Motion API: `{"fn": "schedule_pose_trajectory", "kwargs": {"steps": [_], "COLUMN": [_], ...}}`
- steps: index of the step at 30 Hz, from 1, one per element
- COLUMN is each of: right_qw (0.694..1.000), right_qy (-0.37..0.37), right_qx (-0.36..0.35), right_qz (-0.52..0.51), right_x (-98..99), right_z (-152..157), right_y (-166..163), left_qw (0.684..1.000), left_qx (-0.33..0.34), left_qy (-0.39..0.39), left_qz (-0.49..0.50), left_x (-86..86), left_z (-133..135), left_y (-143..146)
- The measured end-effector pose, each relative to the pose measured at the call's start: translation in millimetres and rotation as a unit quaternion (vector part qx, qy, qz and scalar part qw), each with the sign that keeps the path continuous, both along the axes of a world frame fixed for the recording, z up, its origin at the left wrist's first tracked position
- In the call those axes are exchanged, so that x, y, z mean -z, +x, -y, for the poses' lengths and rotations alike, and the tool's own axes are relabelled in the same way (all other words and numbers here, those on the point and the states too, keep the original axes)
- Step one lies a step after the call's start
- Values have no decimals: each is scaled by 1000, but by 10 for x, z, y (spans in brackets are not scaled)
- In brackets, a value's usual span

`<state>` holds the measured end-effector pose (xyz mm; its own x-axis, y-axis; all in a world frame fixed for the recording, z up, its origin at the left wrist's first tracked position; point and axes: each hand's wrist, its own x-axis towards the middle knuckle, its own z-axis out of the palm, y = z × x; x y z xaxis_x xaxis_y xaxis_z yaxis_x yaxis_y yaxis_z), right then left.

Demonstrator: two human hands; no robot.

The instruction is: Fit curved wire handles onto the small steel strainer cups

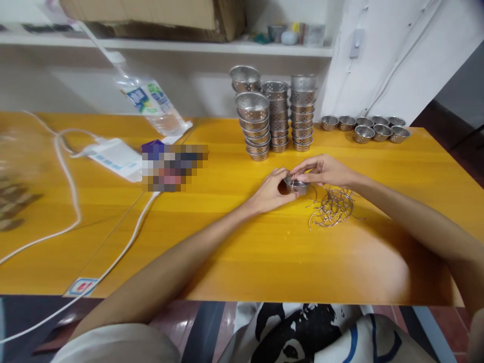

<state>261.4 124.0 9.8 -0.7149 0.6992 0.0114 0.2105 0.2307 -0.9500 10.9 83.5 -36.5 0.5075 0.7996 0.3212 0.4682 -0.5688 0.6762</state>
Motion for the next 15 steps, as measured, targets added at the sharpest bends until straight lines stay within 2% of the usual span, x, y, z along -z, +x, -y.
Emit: {"fn": "schedule_pose_trajectory", "kwargs": {"steps": [6,15], "right_qw": [999,1000], "right_qy": [12,16], "right_qx": [-40,-10], "right_qz": [2,-22], "right_x": [69,93], "right_z": [-5,38], "right_y": [-16,-91], "left_qw": [1000,999], "left_qx": [11,-33], "left_qy": [8,-18], "left_qz": [-21,8], "left_x": [-9,-16], "left_z": [1,40], "left_y": [-7,36]}}
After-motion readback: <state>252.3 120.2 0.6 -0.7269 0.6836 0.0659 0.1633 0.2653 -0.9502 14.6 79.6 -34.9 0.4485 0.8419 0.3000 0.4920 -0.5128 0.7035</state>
